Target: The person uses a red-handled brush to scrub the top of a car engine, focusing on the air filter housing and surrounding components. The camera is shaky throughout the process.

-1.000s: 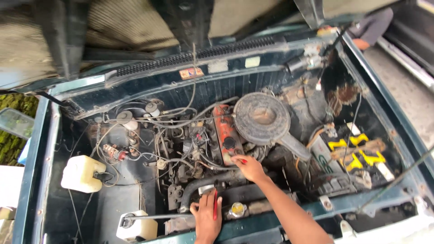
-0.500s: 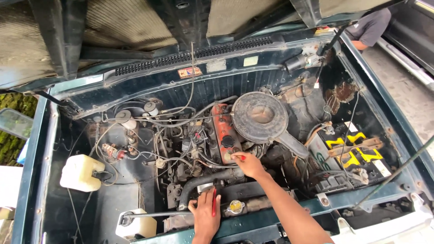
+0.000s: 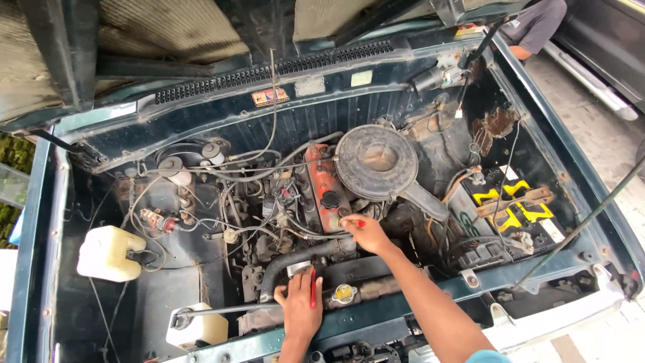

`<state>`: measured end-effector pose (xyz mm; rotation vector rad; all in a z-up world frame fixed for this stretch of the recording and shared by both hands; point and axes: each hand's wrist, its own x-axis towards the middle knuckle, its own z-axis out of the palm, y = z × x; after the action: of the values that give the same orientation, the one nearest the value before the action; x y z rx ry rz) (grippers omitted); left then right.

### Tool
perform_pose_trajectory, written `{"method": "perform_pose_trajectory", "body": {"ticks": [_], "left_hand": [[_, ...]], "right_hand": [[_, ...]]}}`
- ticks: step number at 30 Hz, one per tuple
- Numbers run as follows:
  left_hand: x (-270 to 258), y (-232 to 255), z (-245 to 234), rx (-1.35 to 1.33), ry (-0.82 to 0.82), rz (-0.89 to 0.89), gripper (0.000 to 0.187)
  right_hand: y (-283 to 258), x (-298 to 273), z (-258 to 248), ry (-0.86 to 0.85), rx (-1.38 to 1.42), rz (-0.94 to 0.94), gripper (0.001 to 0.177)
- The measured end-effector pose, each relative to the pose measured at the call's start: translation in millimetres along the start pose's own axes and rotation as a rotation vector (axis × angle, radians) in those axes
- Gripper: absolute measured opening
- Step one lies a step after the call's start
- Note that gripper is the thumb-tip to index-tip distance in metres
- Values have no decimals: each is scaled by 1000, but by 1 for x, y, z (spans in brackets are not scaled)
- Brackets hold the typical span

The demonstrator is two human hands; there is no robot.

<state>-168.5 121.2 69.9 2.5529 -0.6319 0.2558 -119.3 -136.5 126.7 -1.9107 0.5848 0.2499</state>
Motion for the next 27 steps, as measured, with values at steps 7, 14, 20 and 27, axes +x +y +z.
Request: {"method": "perform_pose_trajectory", "body": {"ticks": [7, 14, 20, 27], "left_hand": [[-1, 2, 0, -30, 15, -40, 33], [6, 4, -6, -12, -51, -32, 35], [0, 6, -9, -60, -45, -67, 37], [5, 5, -11, -21, -13, 5, 36]], "right_hand": [[28, 8, -20, 213, -207, 153, 29], [-3, 7, 5, 61, -234, -81, 35], [-3, -11, 2, 73, -178, 164, 31], [22, 9, -19, 224, -330, 68, 30]]}}
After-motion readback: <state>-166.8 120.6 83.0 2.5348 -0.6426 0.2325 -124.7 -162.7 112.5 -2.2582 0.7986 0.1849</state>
